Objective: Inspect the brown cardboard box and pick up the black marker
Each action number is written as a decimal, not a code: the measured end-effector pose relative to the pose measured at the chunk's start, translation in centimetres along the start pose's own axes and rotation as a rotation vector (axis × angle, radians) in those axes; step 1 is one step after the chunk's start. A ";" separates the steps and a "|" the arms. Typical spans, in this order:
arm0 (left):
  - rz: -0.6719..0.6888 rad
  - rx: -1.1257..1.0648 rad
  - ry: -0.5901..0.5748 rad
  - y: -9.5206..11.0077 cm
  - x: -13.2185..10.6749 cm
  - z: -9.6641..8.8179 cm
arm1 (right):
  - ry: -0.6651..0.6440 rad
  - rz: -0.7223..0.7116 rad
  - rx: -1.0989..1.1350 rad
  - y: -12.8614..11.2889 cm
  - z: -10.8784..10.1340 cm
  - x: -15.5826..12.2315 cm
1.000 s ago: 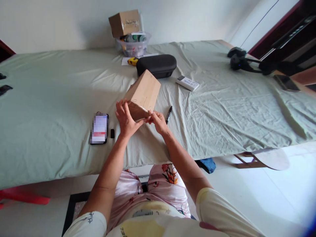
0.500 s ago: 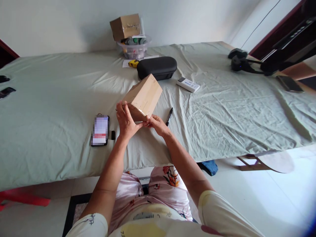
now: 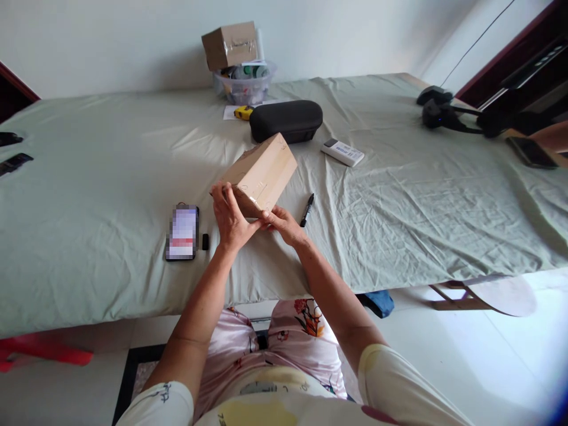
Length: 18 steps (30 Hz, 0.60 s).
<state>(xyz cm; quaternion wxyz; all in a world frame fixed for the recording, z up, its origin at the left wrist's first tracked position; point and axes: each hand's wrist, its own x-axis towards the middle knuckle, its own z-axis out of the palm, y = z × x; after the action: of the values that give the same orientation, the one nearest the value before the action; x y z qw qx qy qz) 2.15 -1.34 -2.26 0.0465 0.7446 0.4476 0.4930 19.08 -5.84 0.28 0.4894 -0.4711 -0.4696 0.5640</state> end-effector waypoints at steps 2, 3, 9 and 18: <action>-0.009 -0.010 0.005 0.1 0.1 -0.1 | -0.005 -0.002 0.006 -0.1 0.2 -0.1; -0.012 -0.014 0.008 0.2 0.1 -0.1 | -0.007 -0.005 0.009 -0.1 0.3 -0.1; 0.028 -0.018 0.051 0.0 0.4 -0.4 | 0.039 -0.029 0.039 -0.2 0.6 -0.1; 0.228 -0.136 -0.051 -1.0 1.1 -1.4 | 0.586 -0.092 0.261 0.6 -3.4 1.7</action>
<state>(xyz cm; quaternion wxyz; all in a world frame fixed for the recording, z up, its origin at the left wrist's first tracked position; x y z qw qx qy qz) 0.54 -0.49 -1.33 0.0521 0.7982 0.3240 0.5052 22.21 -3.92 -0.79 0.6852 -0.5249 -0.2529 0.4371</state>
